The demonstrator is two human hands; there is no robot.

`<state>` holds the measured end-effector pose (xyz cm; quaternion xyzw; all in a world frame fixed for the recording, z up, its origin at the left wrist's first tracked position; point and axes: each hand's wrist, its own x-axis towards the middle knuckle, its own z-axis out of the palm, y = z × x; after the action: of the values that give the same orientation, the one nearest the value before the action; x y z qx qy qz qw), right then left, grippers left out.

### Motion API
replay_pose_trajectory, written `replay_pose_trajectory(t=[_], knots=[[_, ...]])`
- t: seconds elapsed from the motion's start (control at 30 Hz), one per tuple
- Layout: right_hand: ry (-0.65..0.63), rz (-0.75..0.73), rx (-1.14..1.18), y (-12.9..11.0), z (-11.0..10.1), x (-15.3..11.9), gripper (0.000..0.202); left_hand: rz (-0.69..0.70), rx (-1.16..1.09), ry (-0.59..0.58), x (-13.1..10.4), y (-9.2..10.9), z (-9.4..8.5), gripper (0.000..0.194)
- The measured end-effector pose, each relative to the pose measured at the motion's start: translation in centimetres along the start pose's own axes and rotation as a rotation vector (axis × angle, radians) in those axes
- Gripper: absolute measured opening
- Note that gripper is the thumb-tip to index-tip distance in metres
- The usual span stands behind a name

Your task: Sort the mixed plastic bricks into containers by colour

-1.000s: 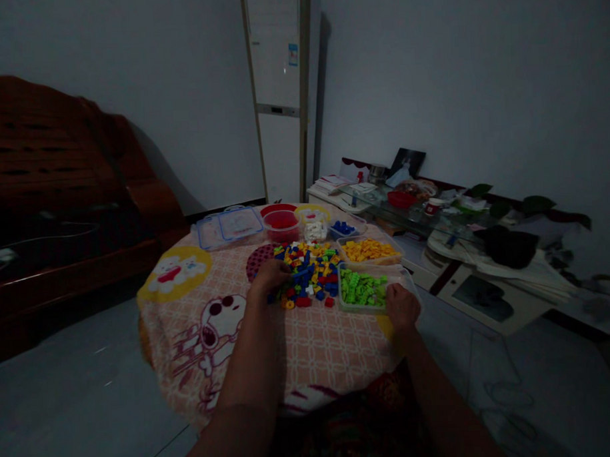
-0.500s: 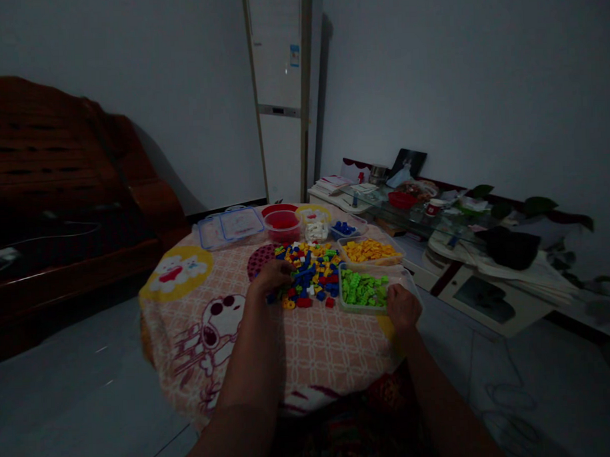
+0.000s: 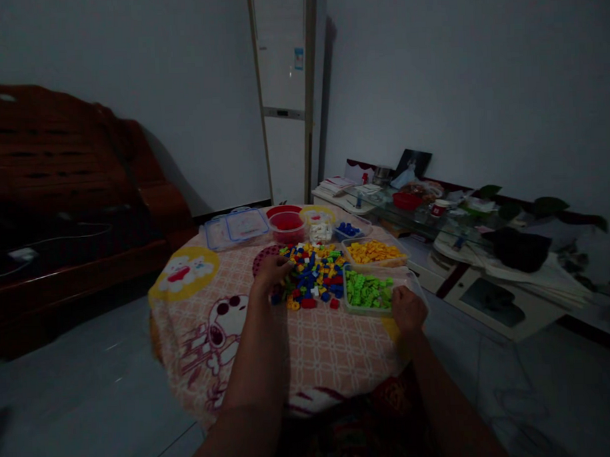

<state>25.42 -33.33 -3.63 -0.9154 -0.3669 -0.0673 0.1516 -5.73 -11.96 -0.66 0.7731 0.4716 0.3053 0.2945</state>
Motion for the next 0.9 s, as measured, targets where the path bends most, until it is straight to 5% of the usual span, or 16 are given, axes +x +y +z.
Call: replay_pose_trajectory(t=[0.2, 0.4, 0.5, 0.7, 0.9], knots=[[-0.017, 0.017, 0.003, 0.0, 0.0, -0.1, 0.038, 0.124, -0.311, 0.018, 0.3, 4.4, 4.5, 0.038], [-0.007, 0.002, 0.008, 0.1, 0.1, 0.0, 0.040, 0.382, -0.293, -0.169, -0.5, 8.6, 9.5, 0.045], [-0.014, 0.004, -0.012, 0.1, 0.1, 0.0, 0.040, 0.334, -0.196, -0.178, -0.6, 8.3, 8.9, 0.041], [-0.007, 0.012, -0.019, 0.0, 0.0, -0.1, 0.039, 0.069, -0.117, -0.337, 0.0, 4.1, 5.3, 0.030], [0.007, -0.012, -0.027, 0.2, 0.1, -0.1, 0.039, 0.086, 0.029, 0.010, 1.1, 1.8, 3.8, 0.042]])
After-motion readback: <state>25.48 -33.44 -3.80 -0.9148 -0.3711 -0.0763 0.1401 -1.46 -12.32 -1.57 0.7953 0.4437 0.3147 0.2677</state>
